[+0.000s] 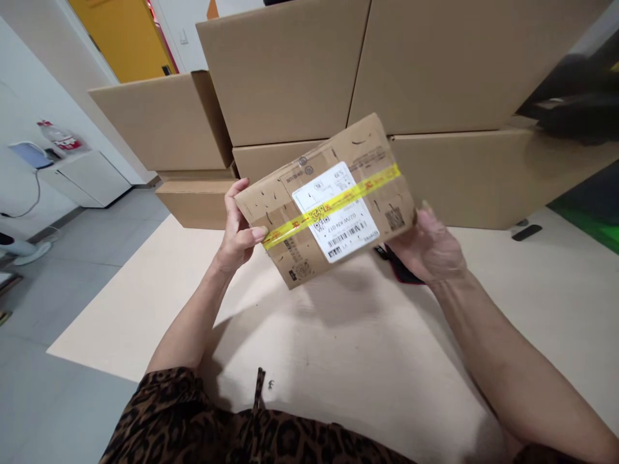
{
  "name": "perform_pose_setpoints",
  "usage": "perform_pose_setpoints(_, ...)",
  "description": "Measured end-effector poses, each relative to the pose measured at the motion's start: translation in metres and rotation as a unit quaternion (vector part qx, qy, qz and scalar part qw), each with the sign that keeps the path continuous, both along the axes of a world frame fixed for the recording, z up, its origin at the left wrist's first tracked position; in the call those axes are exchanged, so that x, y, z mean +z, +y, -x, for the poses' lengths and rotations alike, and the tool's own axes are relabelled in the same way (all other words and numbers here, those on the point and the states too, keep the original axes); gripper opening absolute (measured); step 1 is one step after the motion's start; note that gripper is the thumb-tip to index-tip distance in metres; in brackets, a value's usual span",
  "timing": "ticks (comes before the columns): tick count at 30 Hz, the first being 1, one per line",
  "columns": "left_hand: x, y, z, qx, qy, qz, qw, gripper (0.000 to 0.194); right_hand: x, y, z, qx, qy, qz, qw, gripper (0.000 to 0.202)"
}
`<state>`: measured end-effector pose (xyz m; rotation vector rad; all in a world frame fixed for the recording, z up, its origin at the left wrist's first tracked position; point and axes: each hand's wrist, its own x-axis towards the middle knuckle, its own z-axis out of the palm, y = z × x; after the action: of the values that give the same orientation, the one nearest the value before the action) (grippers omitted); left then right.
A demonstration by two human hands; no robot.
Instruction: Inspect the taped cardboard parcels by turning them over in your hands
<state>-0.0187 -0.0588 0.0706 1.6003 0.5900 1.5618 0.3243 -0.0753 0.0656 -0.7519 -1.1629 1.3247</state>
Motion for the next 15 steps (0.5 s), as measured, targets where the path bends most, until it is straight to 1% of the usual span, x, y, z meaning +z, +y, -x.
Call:
perform_pose_setpoints(2, -0.004, -0.001, 0.000, -0.012, 0.003, 0.001, 1.000, 0.108, 0.002, -0.004, 0.000, 0.009, -0.012, -0.006, 1.000, 0.055)
perform_pose_setpoints(4, -0.009, -0.002, -0.004, -0.010, 0.005, -0.003, 1.000, 0.121, 0.004, -0.009, 0.000, 0.043, -0.030, 0.000, 0.999, 0.061)
perform_pose_setpoints(6, -0.010, -0.007, -0.011, 0.003, -0.010, 0.004, 1.000, 0.131, 0.003, -0.011, 0.000, 0.062, -0.030, 0.001, 0.998, 0.067)
perform_pose_setpoints(8, -0.008, -0.013, -0.020, 0.029, -0.042, 0.033, 0.998, 0.131, -0.002, -0.011, -0.001, 0.061, -0.019, -0.019, 0.998, 0.075)
perform_pose_setpoints(10, -0.004, -0.019, -0.030, 0.057, -0.069, 0.072, 0.993, 0.122, -0.011, -0.008, -0.003, 0.058, -0.028, -0.046, 0.997, 0.084)
perform_pose_setpoints(13, 0.001, -0.023, -0.039, 0.047, -0.077, 0.100, 0.991, 0.124, -0.023, -0.002, -0.005, 0.071, -0.082, -0.078, 0.991, 0.100)
perform_pose_setpoints(15, 0.002, -0.022, -0.039, 0.030, -0.068, 0.095, 0.993, 0.128, -0.023, 0.000, -0.006, 0.082, -0.113, -0.107, 0.984, 0.106)
